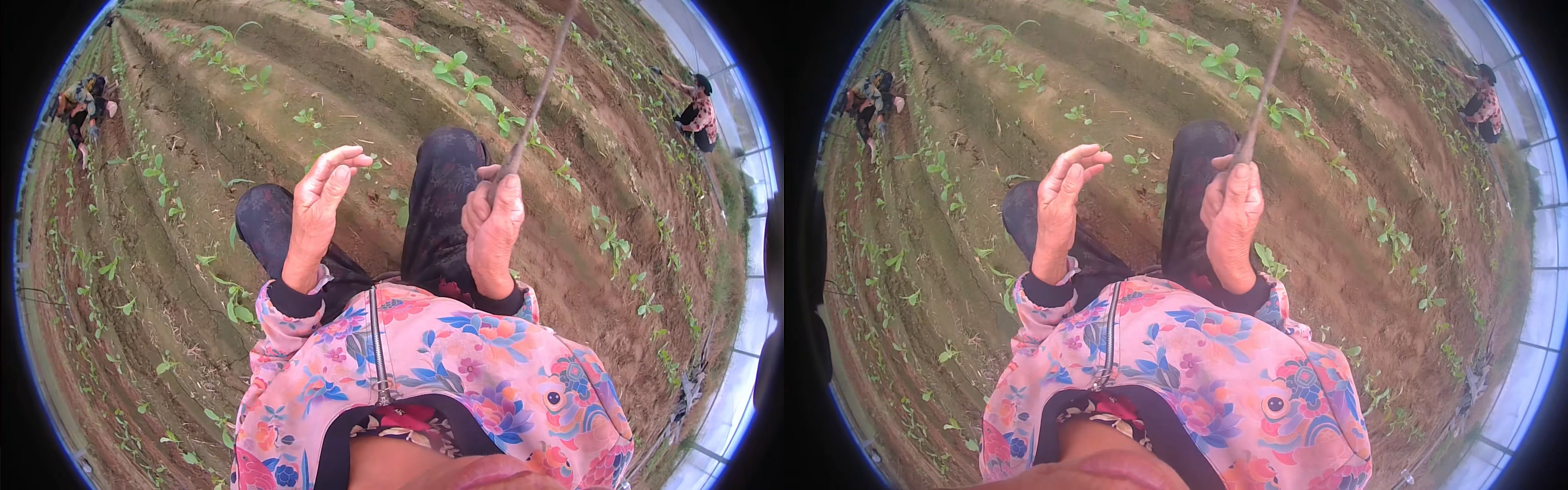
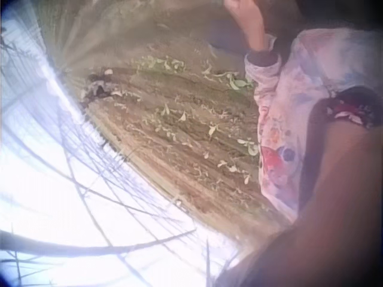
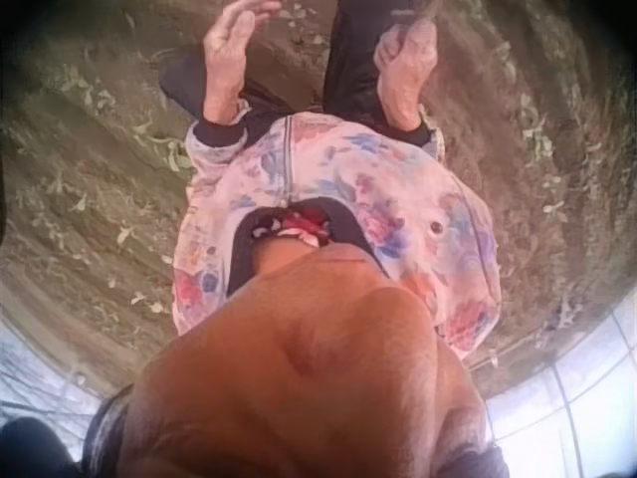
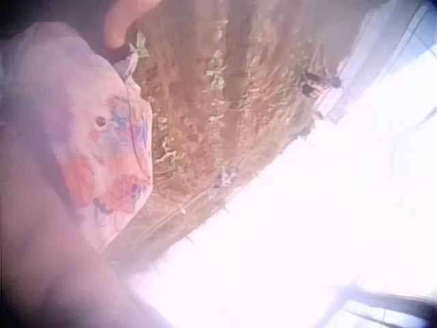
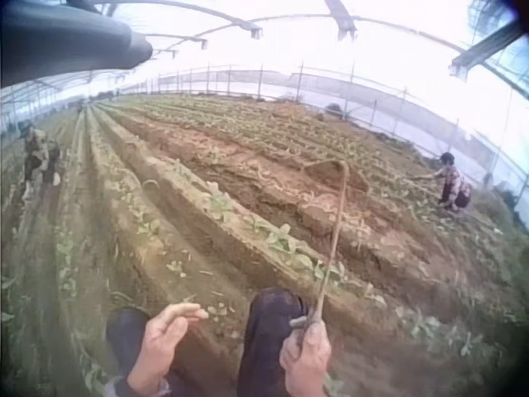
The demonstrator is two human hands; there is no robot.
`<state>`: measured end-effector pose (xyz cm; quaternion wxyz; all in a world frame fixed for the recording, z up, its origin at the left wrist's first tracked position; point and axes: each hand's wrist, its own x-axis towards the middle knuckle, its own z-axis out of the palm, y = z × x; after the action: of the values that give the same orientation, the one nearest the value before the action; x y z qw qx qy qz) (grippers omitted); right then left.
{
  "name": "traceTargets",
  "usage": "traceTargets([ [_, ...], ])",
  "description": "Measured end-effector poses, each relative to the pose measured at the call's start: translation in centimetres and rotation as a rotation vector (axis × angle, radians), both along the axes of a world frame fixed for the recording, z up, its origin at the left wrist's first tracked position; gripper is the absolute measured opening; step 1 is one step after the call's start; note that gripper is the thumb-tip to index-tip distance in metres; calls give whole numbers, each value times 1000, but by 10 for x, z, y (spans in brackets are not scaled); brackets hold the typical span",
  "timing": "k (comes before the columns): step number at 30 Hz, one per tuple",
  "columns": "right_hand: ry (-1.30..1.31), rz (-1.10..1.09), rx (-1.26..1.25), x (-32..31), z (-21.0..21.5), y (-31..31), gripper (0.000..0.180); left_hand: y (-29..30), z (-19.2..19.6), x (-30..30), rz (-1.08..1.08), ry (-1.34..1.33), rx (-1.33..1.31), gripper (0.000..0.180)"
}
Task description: The person uses a small hand hoe to loosen soil and remove weeds between rows of young plants in a greenhouse. They repeatedly scrape the ground, pull out weeds by hand, and toss them aside while moving along the planting rows.
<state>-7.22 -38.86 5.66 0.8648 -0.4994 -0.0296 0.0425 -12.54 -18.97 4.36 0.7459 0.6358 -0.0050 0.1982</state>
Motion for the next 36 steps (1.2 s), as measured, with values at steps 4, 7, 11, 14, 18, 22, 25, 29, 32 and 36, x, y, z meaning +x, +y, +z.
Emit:
traceTargets([
  [4, -71, -448, -272, 9, -31, -72, 27, 54, -34, -31, 398, 131, 330, 16],
  [7, 86, -524, -432, -1, -92, -130, 22, 81, -54, -41, 652, 196, 629, 14],
  [11, 437, -503, -296, -21, -134, -137, 18, 93, -67, -35, 751, 337, 1033, 13],
  [14, 623, -454, -330, -25, -169, -129, 16, 87, -63, -29, 773, 473, 1425, 15],
  [18, 499, -185, -676, 0, -261, -150, 17, 84, -67, -25, 784, 591, 1591, 18],
  [22, 181, -53, -1168, 66, -308, -145, 22, 84, -70, -21, 789, 682, 1562, 17],
  [25, 52, -11, -1362, 135, -288, -108, 25, 83, -67, -16, 812, 708, 1540, 15],
  [29, -307, 206, -1654, 238, -319, -79, 26, 90, -71, -7, 819, 707, 1467, 14],
  [32, -565, 282, -1752, 301, -334, -48, 25, 91, -71, 3, 823, 727, 1460, 15],
  [36, -531, 246, -1899, 345, -358, -52, 26, 90, -73, 6, 804, 758, 1481, 15],
])
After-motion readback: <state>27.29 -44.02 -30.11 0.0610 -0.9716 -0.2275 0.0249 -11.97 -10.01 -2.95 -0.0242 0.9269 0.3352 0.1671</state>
